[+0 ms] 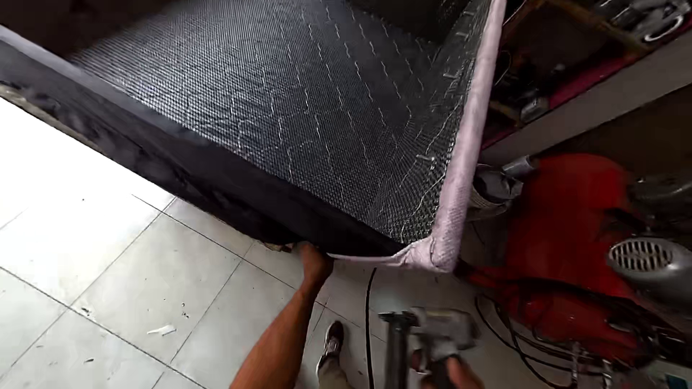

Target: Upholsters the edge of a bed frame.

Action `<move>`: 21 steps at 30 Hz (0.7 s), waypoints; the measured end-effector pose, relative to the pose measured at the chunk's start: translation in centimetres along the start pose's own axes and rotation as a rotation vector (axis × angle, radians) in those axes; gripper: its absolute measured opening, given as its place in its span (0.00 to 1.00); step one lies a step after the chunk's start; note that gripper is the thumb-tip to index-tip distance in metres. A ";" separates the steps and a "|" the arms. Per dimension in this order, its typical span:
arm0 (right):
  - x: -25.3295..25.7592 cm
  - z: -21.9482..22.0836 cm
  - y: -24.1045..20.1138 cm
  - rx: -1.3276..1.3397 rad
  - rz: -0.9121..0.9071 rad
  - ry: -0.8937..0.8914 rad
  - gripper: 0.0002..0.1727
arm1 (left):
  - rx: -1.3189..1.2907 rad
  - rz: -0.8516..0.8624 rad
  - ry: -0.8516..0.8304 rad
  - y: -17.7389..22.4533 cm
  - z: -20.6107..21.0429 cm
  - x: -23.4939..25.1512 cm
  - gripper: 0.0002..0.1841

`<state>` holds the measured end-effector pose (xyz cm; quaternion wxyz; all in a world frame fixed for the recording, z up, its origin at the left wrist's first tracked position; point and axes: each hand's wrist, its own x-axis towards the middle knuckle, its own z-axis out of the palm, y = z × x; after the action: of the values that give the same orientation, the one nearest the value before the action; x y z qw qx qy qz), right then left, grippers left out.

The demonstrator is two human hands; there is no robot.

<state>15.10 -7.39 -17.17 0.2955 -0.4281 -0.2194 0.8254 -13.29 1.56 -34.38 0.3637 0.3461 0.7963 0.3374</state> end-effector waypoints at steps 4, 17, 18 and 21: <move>7.3 -2.3 11.7 0.547 0.170 -0.306 0.22 | -0.082 0.206 0.120 -1.7 1.2 1.2 0.20; 23.4 -1.7 24.7 1.143 0.075 -0.668 0.16 | 0.094 0.541 -0.138 -3.3 -0.2 5.1 0.17; 23.9 -1.3 24.7 1.140 0.061 -0.703 0.19 | 0.112 0.538 -0.164 -3.2 -0.4 5.1 0.17; 24.2 0.9 23.2 1.179 0.077 -0.633 0.19 | 0.089 0.575 -0.135 -3.2 -0.4 5.2 0.15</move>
<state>-3.74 -8.09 -44.92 0.3716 0.0602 0.2077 0.9028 -17.18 3.84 -38.52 0.2899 0.5949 0.6534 0.3675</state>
